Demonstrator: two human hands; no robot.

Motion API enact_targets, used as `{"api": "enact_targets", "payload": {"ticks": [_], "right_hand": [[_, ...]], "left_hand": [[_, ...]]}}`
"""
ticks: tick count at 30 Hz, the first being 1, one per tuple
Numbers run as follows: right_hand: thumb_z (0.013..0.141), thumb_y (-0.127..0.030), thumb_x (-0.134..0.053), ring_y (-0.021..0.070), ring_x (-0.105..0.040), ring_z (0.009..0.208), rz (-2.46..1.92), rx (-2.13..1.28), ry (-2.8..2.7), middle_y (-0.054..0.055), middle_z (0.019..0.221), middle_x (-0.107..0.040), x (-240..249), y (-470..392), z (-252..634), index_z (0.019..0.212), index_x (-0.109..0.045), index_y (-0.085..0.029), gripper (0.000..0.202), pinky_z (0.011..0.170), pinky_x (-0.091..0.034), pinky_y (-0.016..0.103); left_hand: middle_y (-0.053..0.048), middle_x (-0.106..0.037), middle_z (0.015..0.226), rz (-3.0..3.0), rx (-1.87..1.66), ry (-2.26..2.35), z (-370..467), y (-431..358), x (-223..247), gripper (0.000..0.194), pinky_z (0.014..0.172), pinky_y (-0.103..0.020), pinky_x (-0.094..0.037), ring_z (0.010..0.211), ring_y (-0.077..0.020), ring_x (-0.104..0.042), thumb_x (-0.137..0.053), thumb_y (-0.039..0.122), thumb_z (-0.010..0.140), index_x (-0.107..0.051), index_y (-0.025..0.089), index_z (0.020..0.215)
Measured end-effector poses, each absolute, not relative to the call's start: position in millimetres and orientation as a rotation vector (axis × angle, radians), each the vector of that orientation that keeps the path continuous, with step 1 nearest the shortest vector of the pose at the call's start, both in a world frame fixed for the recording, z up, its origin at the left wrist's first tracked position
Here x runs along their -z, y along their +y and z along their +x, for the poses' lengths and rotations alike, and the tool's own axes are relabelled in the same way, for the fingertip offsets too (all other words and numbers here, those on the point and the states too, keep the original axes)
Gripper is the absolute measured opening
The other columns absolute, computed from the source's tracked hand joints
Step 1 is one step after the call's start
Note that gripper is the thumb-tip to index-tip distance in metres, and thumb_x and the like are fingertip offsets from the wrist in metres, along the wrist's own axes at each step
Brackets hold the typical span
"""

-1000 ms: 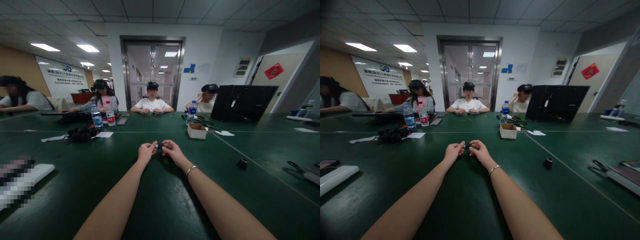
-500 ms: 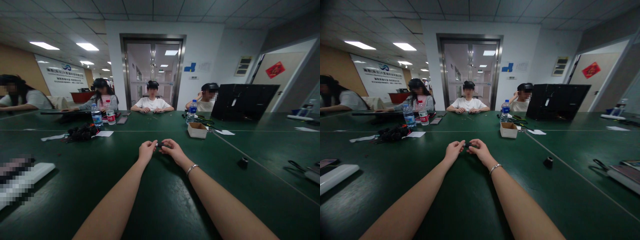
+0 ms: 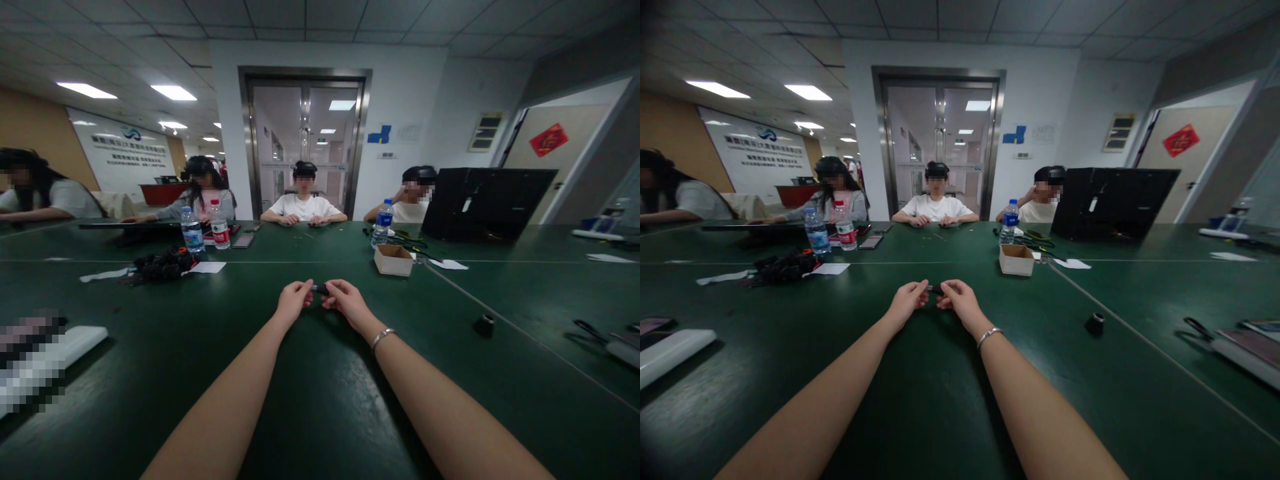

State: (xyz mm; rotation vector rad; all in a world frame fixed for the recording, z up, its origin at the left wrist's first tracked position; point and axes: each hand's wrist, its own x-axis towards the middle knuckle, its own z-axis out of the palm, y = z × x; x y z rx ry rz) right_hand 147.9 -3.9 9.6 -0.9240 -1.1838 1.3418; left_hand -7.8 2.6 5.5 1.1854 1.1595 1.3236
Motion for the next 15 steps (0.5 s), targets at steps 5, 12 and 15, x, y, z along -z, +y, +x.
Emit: {"api": "enact_targets", "payload": {"ticks": [5, 12, 15], "right_hand": [[0.073, -0.038, -0.067, 0.0108, -0.062, 0.048, -0.932, -1.353, -1.165, 0.0, 0.058, -0.065, -8.9, -2.9, 148.7, 0.088, -0.056, -0.016, 0.028, 0.05, -0.048, 0.021], [0.074, -0.037, -0.067, 0.0105, -0.061, 0.047, -0.93, -1.348, -1.19, 0.0, 0.057, -0.065, -9.1, -3.4, 148.1, 0.087, -0.056, -0.016, 0.027, 0.048, -0.047, 0.02], [0.075, -0.037, -0.066, 0.0108, -0.061, 0.047, -0.932, -1.356, -1.182, 0.0, 0.057, -0.065, -9.7, -3.8, 148.1, 0.086, -0.056, -0.016, 0.026, 0.048, -0.048, 0.02]], "left_hand": [[-0.008, -0.065, 0.102, 1.335, -1.395, 0.932, -10.8, -2.7, -9.3, 0.046, 0.081, -0.031, -0.048, 0.092, -0.0175, -0.061, -0.077, 0.025, 0.058, -0.062, 0.018, 0.1], [-0.01, -0.067, 0.094, 1.389, -1.317, 1.03, -9.7, -5.7, -12.5, 0.03, 0.08, -0.034, -0.049, 0.087, -0.019, -0.062, -0.07, 0.033, 0.068, -0.065, 0.014, 0.09], [-0.01, -0.066, 0.102, 1.373, -1.402, 0.967, -10.4, -6.0, -12.9, 0.042, 0.086, -0.033, -0.047, 0.094, -0.0183, -0.061, -0.076, 0.025, 0.06, -0.063, 0.016, 0.098]]}}
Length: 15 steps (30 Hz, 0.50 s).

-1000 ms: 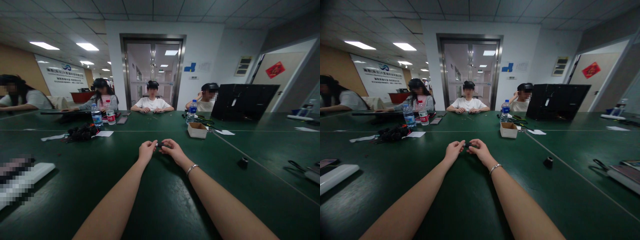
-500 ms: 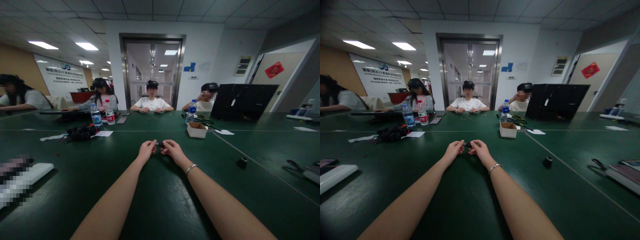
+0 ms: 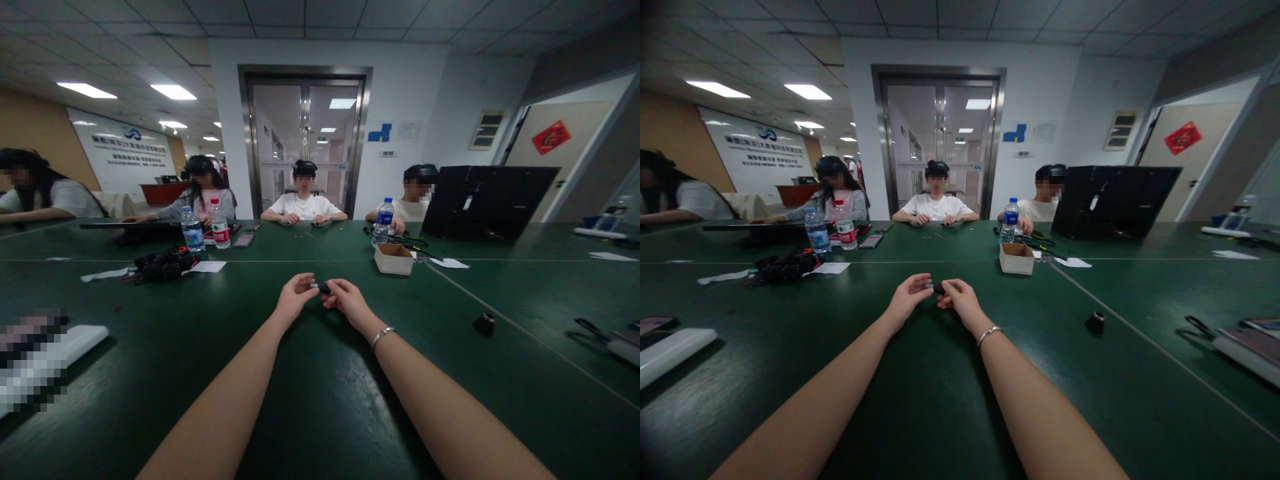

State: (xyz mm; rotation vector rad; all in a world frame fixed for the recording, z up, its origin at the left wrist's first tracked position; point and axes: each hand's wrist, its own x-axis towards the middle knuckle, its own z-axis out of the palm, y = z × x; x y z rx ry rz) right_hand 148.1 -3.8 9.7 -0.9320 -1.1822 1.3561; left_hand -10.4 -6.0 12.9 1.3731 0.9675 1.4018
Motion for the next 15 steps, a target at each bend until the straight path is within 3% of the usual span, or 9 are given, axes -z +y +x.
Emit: {"api": "enact_targets", "payload": {"ticks": [5, 10, 12, 15], "right_hand": [[0.076, -0.037, -0.065, 0.0105, -0.061, 0.047, -0.939, -1.366, -1.192, 0.001, 0.058, -0.065, -11.8, -5.0, 148.1, 0.086, -0.056, -0.016, 0.025, 0.048, -0.048, 0.02], [0.077, -0.035, -0.064, 0.011, -0.062, 0.048, -0.922, -1.395, -1.214, 0.002, 0.06, -0.065, -12.9, -4.8, 148.7, 0.087, -0.057, -0.016, 0.023, 0.049, -0.048, 0.02], [0.077, -0.034, -0.063, 0.0109, -0.062, 0.048, -0.916, -1.397, -1.205, 0.002, 0.06, -0.066, -12.6, -4.4, 148.8, 0.087, -0.057, -0.016, 0.022, 0.05, -0.048, 0.02], [0.075, -0.034, -0.065, 0.011, -0.062, 0.048, -0.921, -1.397, -1.186, 0.002, 0.06, -0.066, -11.8, -4.2, 148.6, 0.087, -0.057, -0.016, 0.023, 0.049, -0.048, 0.02]], "left_hand": [[-0.008, -0.066, 0.086, 1.345, -1.354, 1.058, -10.4, -4.1, -11.6, 0.036, 0.07, -0.028, -0.047, 0.076, -0.0154, -0.061, -0.073, 0.039, 0.062, -0.064, 0.014, 0.087], [0.001, -0.051, 0.054, 1.41, -1.302, 1.224, -7.1, -3.1, -9.2, 0.047, 0.049, -0.022, -0.037, 0.048, -0.0088, -0.046, -0.053, 0.061, 0.072, -0.056, 0.014, 0.062], [0.001, -0.051, 0.055, 1.437, -1.276, 1.225, -5.9, -3.9, -8.7, 0.049, 0.048, -0.022, -0.036, 0.048, -0.0089, -0.046, -0.045, 0.061, 0.077, -0.056, 0.015, 0.065], [0.003, -0.054, 0.063, 1.469, -1.304, 1.192, -5.9, -4.7, -8.4, 0.036, 0.051, -0.021, -0.039, 0.053, -0.0093, -0.051, -0.054, 0.053, 0.075, -0.057, 0.018, 0.083]]}}
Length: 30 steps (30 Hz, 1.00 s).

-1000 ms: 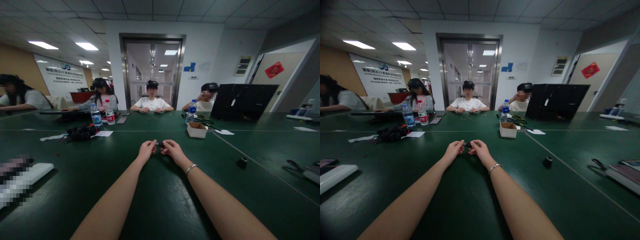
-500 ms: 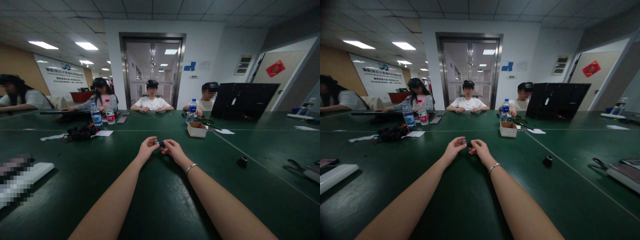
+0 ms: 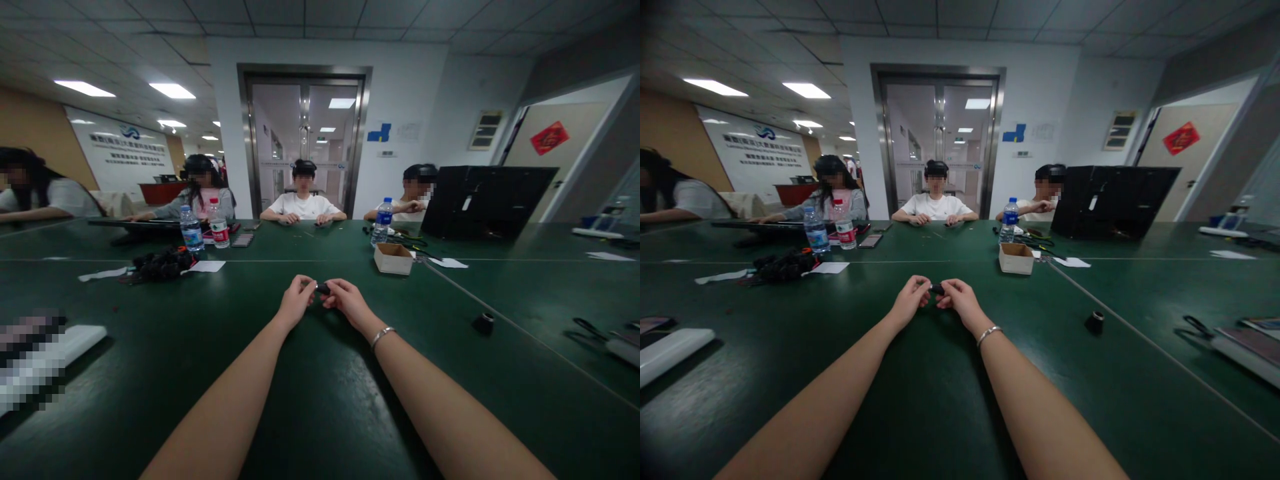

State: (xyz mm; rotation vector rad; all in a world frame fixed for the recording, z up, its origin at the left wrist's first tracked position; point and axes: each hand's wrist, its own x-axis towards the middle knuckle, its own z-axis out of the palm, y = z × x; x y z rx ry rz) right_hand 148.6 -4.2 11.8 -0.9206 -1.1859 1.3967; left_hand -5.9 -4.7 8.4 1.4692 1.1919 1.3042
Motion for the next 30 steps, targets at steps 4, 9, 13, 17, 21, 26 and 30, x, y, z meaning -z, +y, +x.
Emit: {"api": "enact_targets", "payload": {"ticks": [4, 9, 13, 17, 21, 26, 30], "right_hand": [[0.074, -0.033, -0.067, 0.0105, -0.061, 0.047, -0.924, -1.383, -1.193, 0.001, 0.059, -0.065, -11.9, -4.9, 148.0, 0.085, -0.057, -0.016, 0.023, 0.049, -0.048, 0.02], [0.074, -0.032, -0.066, 0.0107, -0.061, 0.047, -0.938, -1.391, -1.178, 0.001, 0.058, -0.065, -14.6, -6.4, 148.1, 0.085, -0.058, -0.016, 0.021, 0.049, -0.048, 0.021], [0.074, -0.03, -0.065, 0.0113, -0.061, 0.047, -0.942, -1.382, -1.174, 0.0, 0.057, -0.064, -15.0, -7.1, 148.0, 0.083, -0.058, -0.016, 0.018, 0.049, -0.048, 0.021], [0.073, -0.032, -0.066, 0.0122, -0.062, 0.05, -0.945, -1.378, -1.193, 0.0, 0.055, -0.063, -13.9, -7.0, 147.6, 0.082, -0.058, -0.017, 0.02, 0.049, -0.047, 0.021], [0.073, -0.033, -0.066, 0.0129, -0.062, 0.05, -0.942, -1.381, -1.201, 0.0, 0.055, -0.063, -14.1, -6.7, 148.3, 0.084, -0.057, -0.017, 0.021, 0.05, -0.047, 0.023], [0.073, -0.035, -0.065, 0.0113, -0.062, 0.051, -0.921, -1.404, -1.212, -0.001, 0.064, -0.065, -15.1, -7.0, 149.0, 0.089, -0.052, -0.019, 0.026, 0.052, -0.047, 0.023], [0.071, -0.034, -0.067, 0.0095, -0.062, 0.055, -0.87, -1.394, -1.431, -0.004, 0.067, -0.065, -12.6, -7.9, 140.6, 0.09, -0.047, -0.02, 0.031, 0.054, -0.044, 0.02]], "left_hand": [[0.003, -0.052, 0.06, 1.538, -1.269, 1.295, -6.7, -5.0, -9.3, 0.036, 0.051, -0.022, -0.039, 0.052, -0.0102, -0.05, -0.052, 0.054, 0.075, -0.054, 0.018, 0.073], [0.0, -0.055, 0.059, 1.626, -1.19, 1.472, -1.6, -6.4, -8.2, 0.049, 0.055, -0.025, -0.039, 0.054, -0.0137, -0.051, -0.035, 0.062, 0.081, -0.054, 0.019, 0.067], [0.0, -0.06, 0.073, 1.611, -1.294, 1.338, -1.7, -7.0, -7.1, 0.03, 0.059, -0.024, -0.04, 0.062, -0.0132, -0.055, -0.05, 0.05, 0.078, -0.055, 0.021, 0.081], [-0.001, -0.055, 0.061, 1.662, -1.236, 1.437, -5.8, -6.6, -8.7, 0.042, 0.057, -0.025, -0.037, 0.059, -0.0146, -0.052, -0.046, 0.056, 0.078, -0.054, 0.019, 0.059], [-0.003, -0.057, 0.062, 1.617, -1.222, 1.426, -4.9, -6.1, -8.4, 0.051, 0.056, -0.026, -0.037, 0.056, -0.0143, -0.051, -0.039, 0.062, 0.08, -0.056, 0.018, 0.06], [-0.004, -0.062, 0.089, 1.391, -1.311, 1.181, -0.8, -4.7, -12.0, 0.031, 0.061, -0.022, -0.042, 0.076, -0.014, -0.059, -0.048, 0.046, 0.081, -0.059, 0.019, 0.088], [-0.006, -0.061, 0.091, 1.253, -1.39, 1.031, 5.7, -7.6, -17.4, 0.032, 0.061, -0.021, -0.044, 0.077, -0.0135, -0.058, -0.046, 0.044, 0.082, -0.06, 0.016, 0.087]]}}
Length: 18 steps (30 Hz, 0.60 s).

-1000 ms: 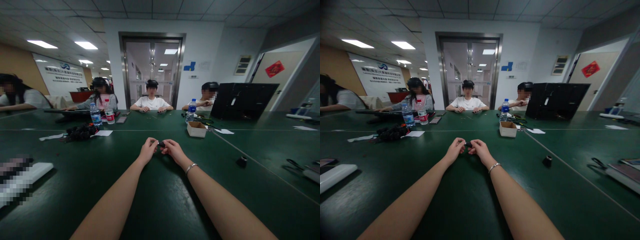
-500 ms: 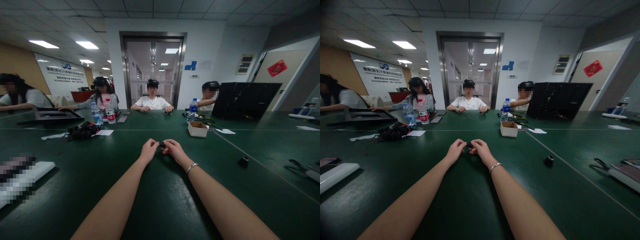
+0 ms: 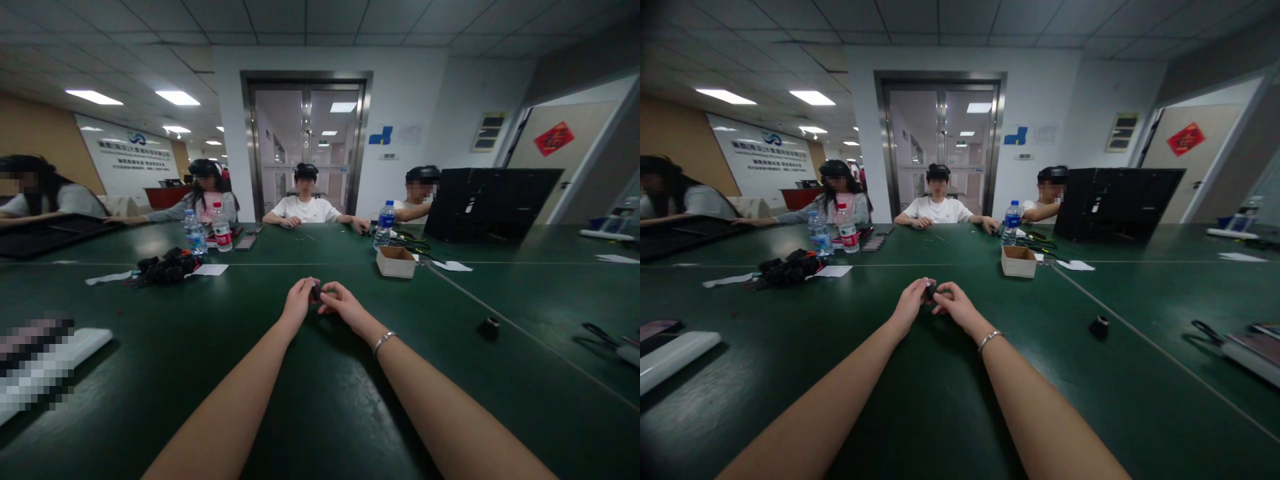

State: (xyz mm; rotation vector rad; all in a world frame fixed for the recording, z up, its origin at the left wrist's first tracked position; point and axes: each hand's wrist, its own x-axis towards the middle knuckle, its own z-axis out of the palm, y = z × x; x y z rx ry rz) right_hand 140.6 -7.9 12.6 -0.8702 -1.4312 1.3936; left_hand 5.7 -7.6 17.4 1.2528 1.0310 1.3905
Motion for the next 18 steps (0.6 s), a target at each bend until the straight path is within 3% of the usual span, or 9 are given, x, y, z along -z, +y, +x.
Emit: {"api": "enact_targets", "payload": {"ticks": [5, 11, 13, 18], "right_hand": [[0.069, -0.032, -0.068, 0.0093, -0.058, 0.054, -0.866, -1.287, -1.596, -0.007, 0.062, -0.059, -6.3, -11.4, 126.9, 0.084, -0.046, -0.02, 0.029, 0.056, -0.045, 0.023], [0.075, -0.026, -0.061, 0.013, -0.06, 0.067, -1.061, -1.068, -1.689, -0.004, 0.07, -0.061, -13.7, -19.9, 135.4, 0.105, -0.051, -0.022, 0.032, 0.066, -0.046, 0.028], [0.075, -0.028, -0.06, 0.0151, -0.059, 0.073, -1.138, -0.873, -1.786, -0.001, 0.078, -0.063, -25.3, -21.2, 153.7, 0.102, -0.056, -0.024, 0.027, 0.07, -0.046, 0.031], [0.078, -0.031, -0.054, 0.0265, -0.054, 0.095, -1.62, -0.073, -1.931, 0.005, 0.094, -0.066, -61.1, -32.3, 250.1, 0.097, -0.064, -0.026, 0.022, 0.083, -0.039, 0.046]], "left_hand": [[-0.001, -0.056, 0.072, 1.216, -1.36, 1.105, 15.3, -8.5, -12.5, 0.036, 0.046, -0.021, -0.037, 0.052, -0.01, -0.049, -0.043, 0.051, 0.082, -0.055, 0.017, 0.082], [-0.005, -0.06, 0.073, 1.553, -1.324, 1.658, -40.1, -9.5, -18.2, 0.037, 0.062, -0.029, -0.043, 0.067, -0.0174, -0.057, -0.035, 0.051, 0.086, -0.055, 0.02, 0.081], [-0.008, -0.062, 0.077, 1.668, -1.134, 1.919, -80.1, -17.8, -25.3, 0.045, 0.064, -0.032, -0.042, 0.072, -0.0215, -0.059, -0.024, 0.051, 0.088, -0.055, 0.02, 0.081], [-0.012, -0.065, 0.087, 1.898, -0.58, 2.37, -197.6, -58.5, -38.9, 0.038, 0.067, -0.035, -0.042, 0.079, -0.0267, -0.061, -0.025, 0.044, 0.088, -0.053, 0.018, 0.088]]}}
